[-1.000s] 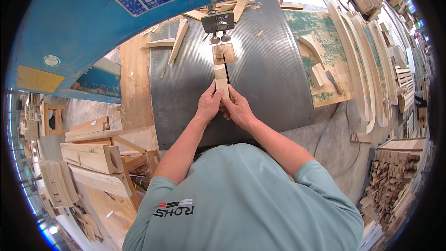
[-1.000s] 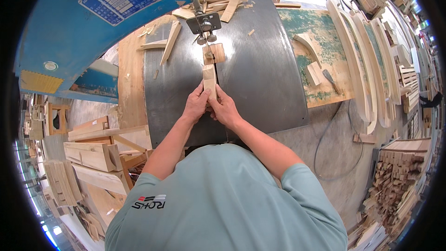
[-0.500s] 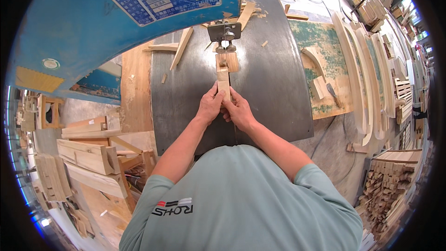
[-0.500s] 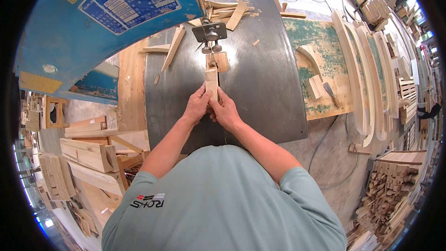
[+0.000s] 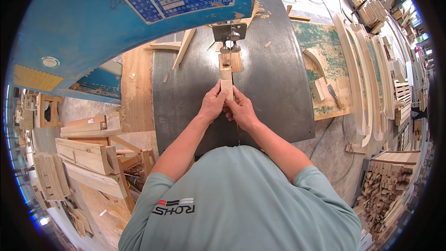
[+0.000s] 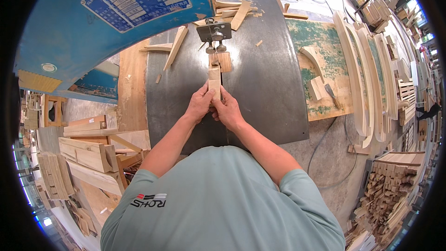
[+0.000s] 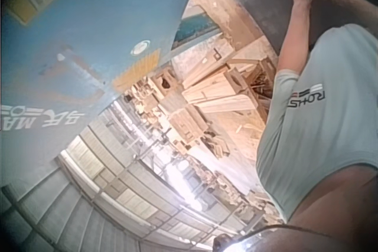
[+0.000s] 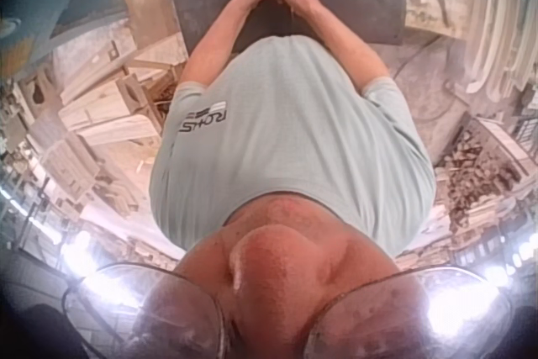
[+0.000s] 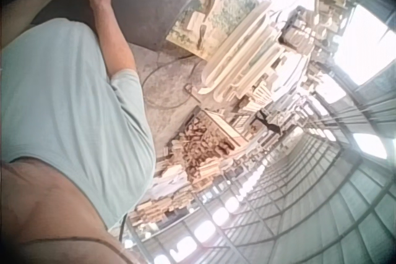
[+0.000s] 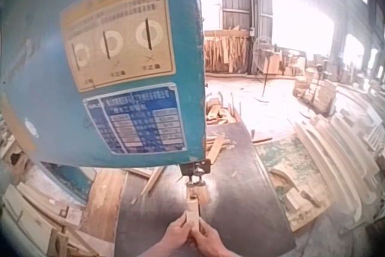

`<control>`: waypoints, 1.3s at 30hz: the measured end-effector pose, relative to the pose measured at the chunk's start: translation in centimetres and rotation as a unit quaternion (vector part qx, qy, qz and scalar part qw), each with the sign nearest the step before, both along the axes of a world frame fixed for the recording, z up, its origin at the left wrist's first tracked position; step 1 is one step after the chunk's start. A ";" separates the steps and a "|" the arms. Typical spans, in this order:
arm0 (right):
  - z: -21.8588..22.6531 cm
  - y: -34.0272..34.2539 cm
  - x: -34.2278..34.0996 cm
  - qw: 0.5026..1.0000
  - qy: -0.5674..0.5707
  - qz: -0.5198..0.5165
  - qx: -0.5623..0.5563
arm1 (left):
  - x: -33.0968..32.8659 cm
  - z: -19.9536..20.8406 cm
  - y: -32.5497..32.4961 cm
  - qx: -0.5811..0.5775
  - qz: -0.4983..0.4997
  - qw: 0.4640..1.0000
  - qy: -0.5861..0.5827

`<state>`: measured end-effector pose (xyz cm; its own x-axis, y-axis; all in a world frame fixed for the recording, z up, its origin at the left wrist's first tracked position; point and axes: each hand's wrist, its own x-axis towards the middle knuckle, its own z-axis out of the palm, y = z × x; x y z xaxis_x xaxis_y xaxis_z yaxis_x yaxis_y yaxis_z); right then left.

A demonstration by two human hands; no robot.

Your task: The person assembles a curved wooden component by hand, using a marker to label sections, cutting a piece with a bandsaw, and applying glue to join parts together.

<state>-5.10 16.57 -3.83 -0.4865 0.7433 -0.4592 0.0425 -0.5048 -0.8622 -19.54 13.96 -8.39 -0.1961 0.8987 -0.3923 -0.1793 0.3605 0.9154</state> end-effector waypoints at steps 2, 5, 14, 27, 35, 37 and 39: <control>0.0 0.0 0.0 1.000 0.001 -0.002 0.000 | -0.1 -0.2 0.1 -0.001 -0.004 1.000 0.011; -0.2 0.1 0.0 1.000 0.009 -0.003 -0.002 | -0.1 -0.4 0.3 -0.005 -0.005 1.000 0.014; 0.0 0.3 -0.2 1.000 0.004 0.005 0.003 | -0.3 -0.5 0.4 -0.004 -0.007 1.000 0.005; -0.3 0.8 -0.5 1.000 0.002 0.002 0.009 | -0.4 0.7 0.9 -0.013 -0.008 1.000 -0.008; -0.1 0.9 -0.8 1.000 0.009 -0.012 0.006 | -0.5 0.5 1.3 -0.009 -0.011 1.000 -0.012; -0.7 0.6 -1.0 0.999 0.004 -0.031 -0.032 | -0.7 -0.3 1.4 -0.006 -0.008 1.000 0.010; -0.9 0.5 -1.1 0.998 0.005 -0.041 -0.046 | -0.7 -0.8 1.4 -0.005 -0.005 1.000 0.028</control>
